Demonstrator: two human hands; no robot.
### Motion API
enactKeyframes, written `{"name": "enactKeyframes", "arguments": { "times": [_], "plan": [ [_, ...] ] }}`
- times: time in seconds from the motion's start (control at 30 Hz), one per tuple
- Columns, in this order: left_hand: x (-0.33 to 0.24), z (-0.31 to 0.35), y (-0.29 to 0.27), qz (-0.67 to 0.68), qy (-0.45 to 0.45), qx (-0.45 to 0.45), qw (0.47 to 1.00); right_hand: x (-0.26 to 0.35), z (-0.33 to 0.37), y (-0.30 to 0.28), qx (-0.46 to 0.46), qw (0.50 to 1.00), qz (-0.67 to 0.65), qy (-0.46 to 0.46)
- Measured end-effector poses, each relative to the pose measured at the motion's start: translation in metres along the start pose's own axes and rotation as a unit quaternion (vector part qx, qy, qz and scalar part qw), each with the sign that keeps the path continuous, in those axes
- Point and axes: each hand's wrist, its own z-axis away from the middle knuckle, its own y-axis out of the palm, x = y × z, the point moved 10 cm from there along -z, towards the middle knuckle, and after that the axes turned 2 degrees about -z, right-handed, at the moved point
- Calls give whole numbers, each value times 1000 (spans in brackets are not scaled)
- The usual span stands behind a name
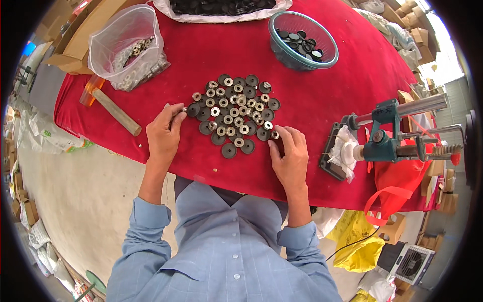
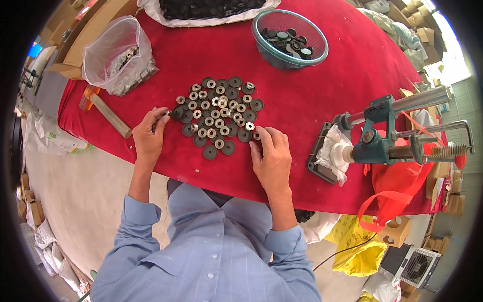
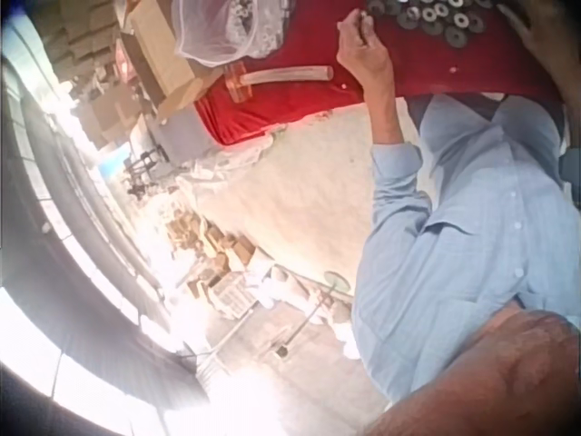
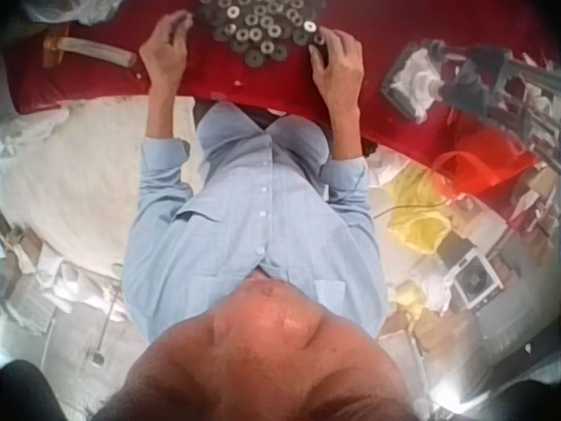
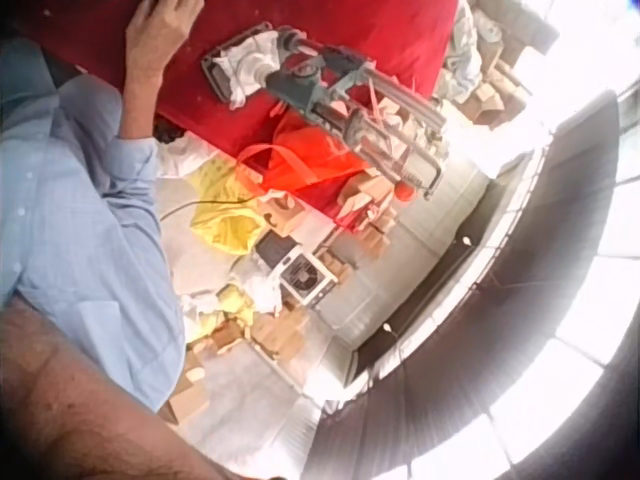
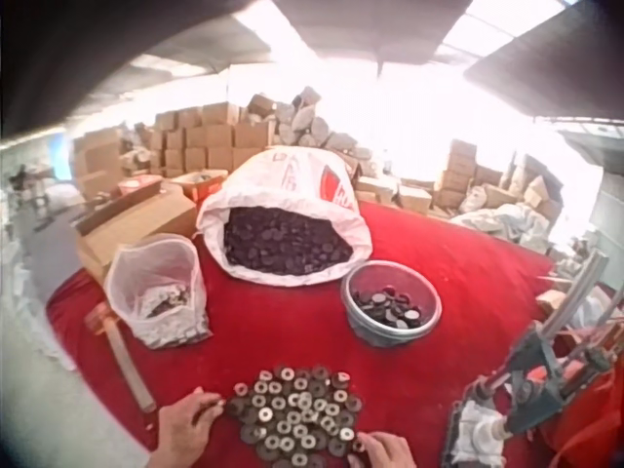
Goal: The person pours dark circular plastic parts onto a red table, arranges them in rows, then places small metal inserts into the center of each part. The assembled parts remain on the table as the person continues the process.
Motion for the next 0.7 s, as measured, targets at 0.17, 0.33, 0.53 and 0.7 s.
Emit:
{"name": "enactKeyframes", "arguments": {
  "times": [0.17, 0.33, 0.53, 0.7],
  "plan": [
    [-5, 2, -1, -9, 7, 1, 1000, -6, 0, 8, -10, 1000, -23, 5],
    [-12, 1, -7, -12, 34, -44, 998, -6, 3, 6, -20, 999, -38, 7],
    [-29, -10, -2, -28, 66, -18, 997, -7, 1, 6, -18, 999, -42, 13],
    [-37, -14, 7, -53, 118, -12, 991, -11, 1, 7, -12, 997, -63, 29]
  ]
}}
